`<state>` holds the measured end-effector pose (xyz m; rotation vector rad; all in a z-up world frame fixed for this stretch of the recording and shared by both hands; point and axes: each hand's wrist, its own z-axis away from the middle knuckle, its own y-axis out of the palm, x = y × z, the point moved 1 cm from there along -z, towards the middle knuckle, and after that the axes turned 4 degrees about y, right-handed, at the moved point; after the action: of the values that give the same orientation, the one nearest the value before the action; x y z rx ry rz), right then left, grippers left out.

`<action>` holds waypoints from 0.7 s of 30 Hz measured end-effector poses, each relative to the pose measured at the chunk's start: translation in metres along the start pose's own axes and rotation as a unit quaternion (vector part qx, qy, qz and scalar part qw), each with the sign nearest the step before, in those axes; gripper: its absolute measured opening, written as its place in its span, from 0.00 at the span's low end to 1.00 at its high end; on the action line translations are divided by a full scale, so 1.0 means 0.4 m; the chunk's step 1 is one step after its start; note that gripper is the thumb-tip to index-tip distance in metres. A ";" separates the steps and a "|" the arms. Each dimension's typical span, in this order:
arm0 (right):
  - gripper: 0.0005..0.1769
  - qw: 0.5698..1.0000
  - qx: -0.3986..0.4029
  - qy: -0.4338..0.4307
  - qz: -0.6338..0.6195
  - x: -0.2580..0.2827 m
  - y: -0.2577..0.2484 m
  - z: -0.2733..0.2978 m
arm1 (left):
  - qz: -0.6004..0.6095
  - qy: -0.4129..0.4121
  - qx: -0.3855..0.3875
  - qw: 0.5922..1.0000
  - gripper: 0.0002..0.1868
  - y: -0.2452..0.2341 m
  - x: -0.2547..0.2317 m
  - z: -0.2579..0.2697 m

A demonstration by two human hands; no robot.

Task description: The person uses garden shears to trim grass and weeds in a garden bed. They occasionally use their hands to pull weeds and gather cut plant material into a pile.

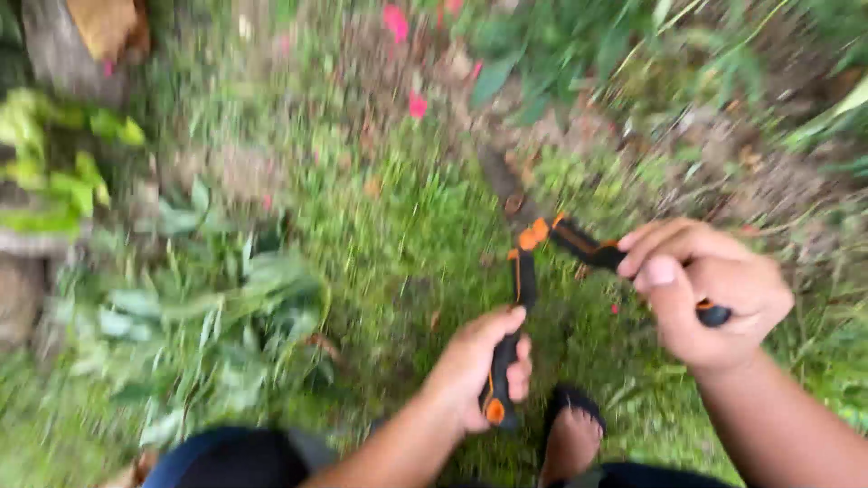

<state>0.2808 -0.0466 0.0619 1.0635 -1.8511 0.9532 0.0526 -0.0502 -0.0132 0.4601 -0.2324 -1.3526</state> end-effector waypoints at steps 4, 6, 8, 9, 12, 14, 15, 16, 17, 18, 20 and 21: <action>0.23 1.000 0.009 0.023 -0.013 -0.087 -0.082 0.127 | -0.024 0.014 -0.022 0.999 0.21 0.027 0.069 -0.004; 0.22 0.997 -0.063 -0.013 0.034 -0.170 -0.117 0.205 | -0.077 0.102 0.040 0.991 0.09 0.002 0.136 -0.083; 0.25 0.995 -0.083 0.014 0.059 -0.225 -0.147 0.300 | -0.091 0.094 0.057 0.990 0.19 -0.026 0.194 -0.167; 0.28 0.989 -0.106 0.054 0.089 -0.246 -0.167 0.368 | -0.108 0.072 0.071 0.989 0.31 -0.046 0.240 -0.205; 0.20 0.950 -0.086 0.232 0.190 -0.268 -0.194 0.461 | -0.158 -0.013 0.066 0.985 0.21 -0.044 0.243 -0.314; 0.21 0.928 -0.087 0.356 0.070 -0.329 -0.191 0.500 | -0.206 -0.012 0.034 0.978 0.24 -0.048 0.204 -0.390; 0.23 0.876 -0.085 0.473 -0.051 -0.361 -0.187 0.522 | -0.252 -0.015 0.000 0.968 0.27 -0.053 0.186 -0.427; 0.23 0.877 -0.082 0.472 -0.052 -0.340 -0.182 0.474 | -0.250 -0.012 -0.001 0.968 0.27 -0.053 0.175 -0.432; 0.22 0.896 -0.029 0.444 -0.013 -0.312 -0.178 0.431 | -0.224 0.013 -0.013 0.974 0.24 -0.055 0.168 -0.436; 0.22 0.910 0.023 0.414 0.026 -0.286 -0.175 0.387 | -0.199 0.038 -0.024 0.979 0.25 -0.054 0.160 -0.441; 0.32 0.939 0.064 0.336 -0.023 -0.234 -0.174 0.271 | -0.156 0.061 -0.014 0.986 0.21 0.033 0.136 -0.351; 0.41 0.960 0.110 0.248 -0.074 -0.211 -0.168 0.204 | -0.108 0.091 -0.006 0.990 0.19 0.077 0.116 -0.306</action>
<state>0.3496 -0.1158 -0.0314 0.9643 -1.2609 1.2251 0.1408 -0.0683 -0.1129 0.6092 -0.0234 -1.5118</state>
